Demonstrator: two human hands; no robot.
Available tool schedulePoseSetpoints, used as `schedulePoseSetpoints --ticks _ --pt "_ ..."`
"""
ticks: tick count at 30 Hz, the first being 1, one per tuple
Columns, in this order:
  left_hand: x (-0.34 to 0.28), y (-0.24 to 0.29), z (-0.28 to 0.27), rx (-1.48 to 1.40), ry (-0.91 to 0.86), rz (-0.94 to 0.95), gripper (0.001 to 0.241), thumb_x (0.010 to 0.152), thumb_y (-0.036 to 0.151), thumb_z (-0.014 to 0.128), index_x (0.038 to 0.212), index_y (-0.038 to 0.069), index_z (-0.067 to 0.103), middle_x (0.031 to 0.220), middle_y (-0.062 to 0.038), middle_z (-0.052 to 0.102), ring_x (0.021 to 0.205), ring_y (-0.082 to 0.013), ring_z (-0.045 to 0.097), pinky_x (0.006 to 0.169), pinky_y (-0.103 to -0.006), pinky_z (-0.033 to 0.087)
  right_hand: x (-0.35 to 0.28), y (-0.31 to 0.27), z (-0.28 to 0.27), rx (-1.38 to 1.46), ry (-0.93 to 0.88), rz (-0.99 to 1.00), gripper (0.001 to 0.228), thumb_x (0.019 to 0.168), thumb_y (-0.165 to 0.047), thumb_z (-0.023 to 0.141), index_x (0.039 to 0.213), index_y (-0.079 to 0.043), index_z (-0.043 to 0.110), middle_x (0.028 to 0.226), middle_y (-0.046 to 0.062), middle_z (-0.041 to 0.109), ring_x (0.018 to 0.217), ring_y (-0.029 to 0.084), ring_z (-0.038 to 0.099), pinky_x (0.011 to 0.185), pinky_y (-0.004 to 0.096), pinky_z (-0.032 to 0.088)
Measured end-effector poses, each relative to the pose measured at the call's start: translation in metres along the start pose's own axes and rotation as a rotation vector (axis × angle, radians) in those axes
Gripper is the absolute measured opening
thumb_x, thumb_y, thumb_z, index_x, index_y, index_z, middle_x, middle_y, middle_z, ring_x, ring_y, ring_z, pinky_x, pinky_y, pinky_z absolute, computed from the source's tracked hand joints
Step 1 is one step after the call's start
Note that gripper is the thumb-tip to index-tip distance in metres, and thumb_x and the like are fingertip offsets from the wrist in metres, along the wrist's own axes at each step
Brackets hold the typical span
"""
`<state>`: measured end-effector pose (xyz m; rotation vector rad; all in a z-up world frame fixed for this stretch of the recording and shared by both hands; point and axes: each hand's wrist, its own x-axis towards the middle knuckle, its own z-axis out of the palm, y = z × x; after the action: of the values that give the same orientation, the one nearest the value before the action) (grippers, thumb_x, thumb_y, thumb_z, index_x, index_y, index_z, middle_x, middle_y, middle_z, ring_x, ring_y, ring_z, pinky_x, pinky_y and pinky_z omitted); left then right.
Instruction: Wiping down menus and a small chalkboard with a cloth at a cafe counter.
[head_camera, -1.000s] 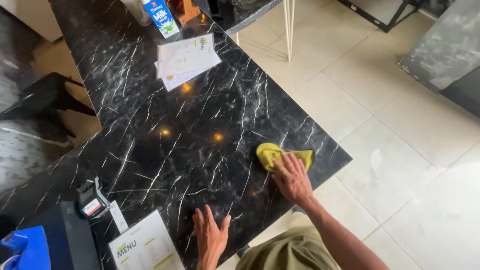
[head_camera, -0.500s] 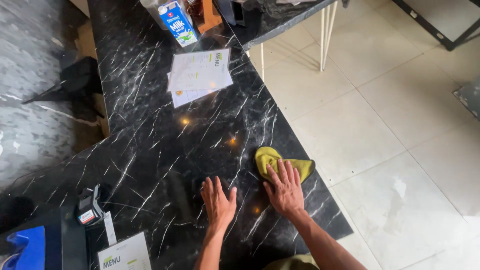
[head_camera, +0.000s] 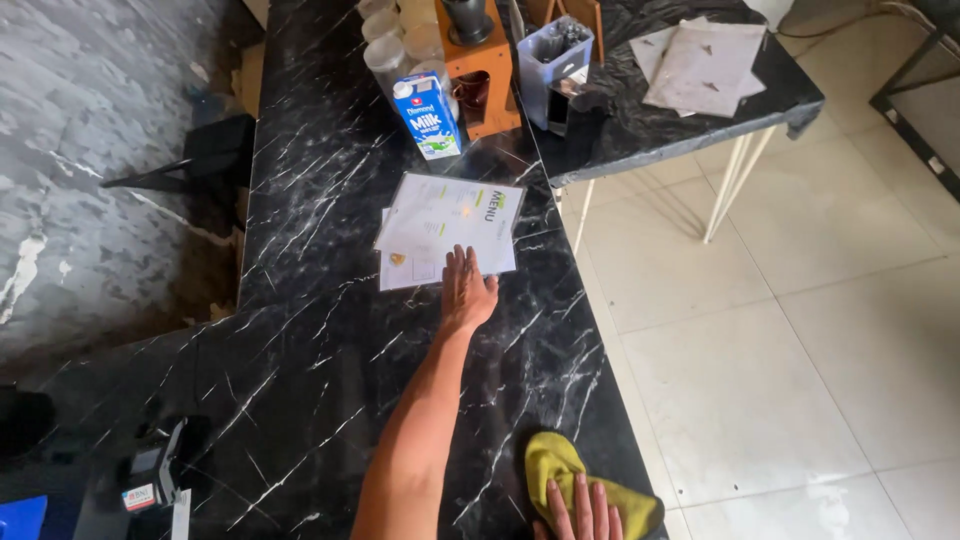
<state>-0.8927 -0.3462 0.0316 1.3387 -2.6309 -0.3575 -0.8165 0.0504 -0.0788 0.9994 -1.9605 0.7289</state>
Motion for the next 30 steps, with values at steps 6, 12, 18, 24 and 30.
schedulePoseSetpoints --ticks 6,12,18,24,30 --pt "0.012 0.005 0.018 0.157 0.061 0.036 0.068 0.100 0.042 0.059 0.148 -0.004 0.043 0.151 -0.027 0.046 0.141 -0.0416 0.043 0.120 -0.0495 0.033 -0.051 0.005 0.036 -0.057 0.038 0.007 0.063 0.102 -0.071 0.019 0.127 -0.037 0.065 0.122 0.009 0.073 0.108 0.037 0.066 0.093 0.056 0.043" --pt "-0.044 0.018 -0.017 0.059 0.151 0.111 0.049 0.107 0.052 0.042 0.097 0.009 0.065 0.063 0.001 0.059 0.049 -0.0150 0.053 0.075 -0.0428 0.051 -0.033 0.003 0.012 -0.040 -0.100 -0.005 0.062 0.096 -0.069 0.028 0.132 -0.035 0.065 0.128 0.010 0.073 0.112 0.036 0.070 0.086 0.053 0.050" --pt "-0.032 -0.028 -0.020 0.127 -0.150 0.054 0.092 0.099 0.062 0.042 0.165 0.011 0.003 0.172 -0.019 0.002 0.158 -0.0402 0.003 0.126 -0.0569 0.002 -0.017 -0.001 0.003 -0.010 -0.082 0.008 0.059 0.096 -0.065 0.033 0.132 -0.033 0.066 0.129 0.011 0.072 0.114 0.036 0.069 0.087 0.051 0.052" --pt "-0.044 0.021 -0.055 0.117 -0.185 -0.021 0.058 0.100 0.062 0.050 0.114 0.007 0.060 0.092 -0.015 0.071 0.082 -0.0327 0.070 0.074 -0.0495 0.054 0.006 -0.008 -0.014 -0.006 -0.161 0.041 0.059 0.094 -0.064 0.036 0.132 -0.031 0.067 0.133 0.010 0.071 0.123 0.035 0.067 0.089 0.053 0.053" --pt "-0.039 -0.020 -0.031 0.092 -0.028 -0.097 0.092 0.099 0.059 0.049 0.164 0.009 0.009 0.170 -0.022 -0.005 0.157 -0.0411 -0.003 0.124 -0.0601 -0.001 0.022 -0.018 -0.041 0.021 -0.402 0.167 0.062 0.084 -0.060 0.054 0.141 -0.036 0.059 0.150 0.004 0.059 0.140 0.030 0.056 0.110 0.051 0.047"
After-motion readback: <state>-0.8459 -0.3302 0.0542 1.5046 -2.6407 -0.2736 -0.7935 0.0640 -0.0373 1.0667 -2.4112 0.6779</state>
